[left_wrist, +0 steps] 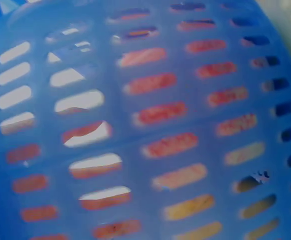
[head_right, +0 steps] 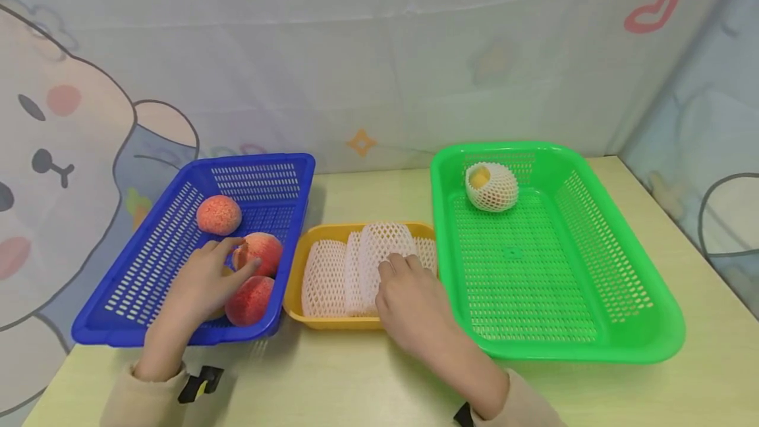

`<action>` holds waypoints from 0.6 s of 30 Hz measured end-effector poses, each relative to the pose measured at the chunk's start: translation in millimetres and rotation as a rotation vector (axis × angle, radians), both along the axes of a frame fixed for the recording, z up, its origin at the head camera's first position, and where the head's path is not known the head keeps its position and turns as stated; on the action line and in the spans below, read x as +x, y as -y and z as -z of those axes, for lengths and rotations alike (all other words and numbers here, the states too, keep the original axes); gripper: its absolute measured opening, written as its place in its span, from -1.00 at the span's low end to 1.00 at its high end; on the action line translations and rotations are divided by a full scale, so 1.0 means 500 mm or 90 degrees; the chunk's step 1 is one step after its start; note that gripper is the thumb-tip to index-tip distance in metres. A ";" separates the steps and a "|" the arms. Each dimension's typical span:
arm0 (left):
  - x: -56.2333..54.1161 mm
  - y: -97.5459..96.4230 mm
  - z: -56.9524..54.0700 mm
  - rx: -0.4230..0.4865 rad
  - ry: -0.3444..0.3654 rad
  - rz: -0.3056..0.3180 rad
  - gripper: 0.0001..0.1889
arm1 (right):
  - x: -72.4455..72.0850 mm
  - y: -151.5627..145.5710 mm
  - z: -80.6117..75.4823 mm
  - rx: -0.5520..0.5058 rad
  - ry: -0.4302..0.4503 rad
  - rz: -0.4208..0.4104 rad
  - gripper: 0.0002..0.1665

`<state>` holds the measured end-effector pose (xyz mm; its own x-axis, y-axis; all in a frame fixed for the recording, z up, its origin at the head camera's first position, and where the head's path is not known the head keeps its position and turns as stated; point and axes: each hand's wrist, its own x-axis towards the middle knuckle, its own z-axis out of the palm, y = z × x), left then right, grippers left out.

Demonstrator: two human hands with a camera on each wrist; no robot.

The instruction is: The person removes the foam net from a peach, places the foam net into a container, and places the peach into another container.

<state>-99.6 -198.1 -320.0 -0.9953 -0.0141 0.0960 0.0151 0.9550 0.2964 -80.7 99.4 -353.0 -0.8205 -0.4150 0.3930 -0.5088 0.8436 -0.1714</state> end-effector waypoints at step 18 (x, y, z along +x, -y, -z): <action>0.045 -0.096 0.015 0.001 -0.116 0.072 -0.45 | 0.036 -0.105 -0.083 -0.006 0.055 -0.039 -0.85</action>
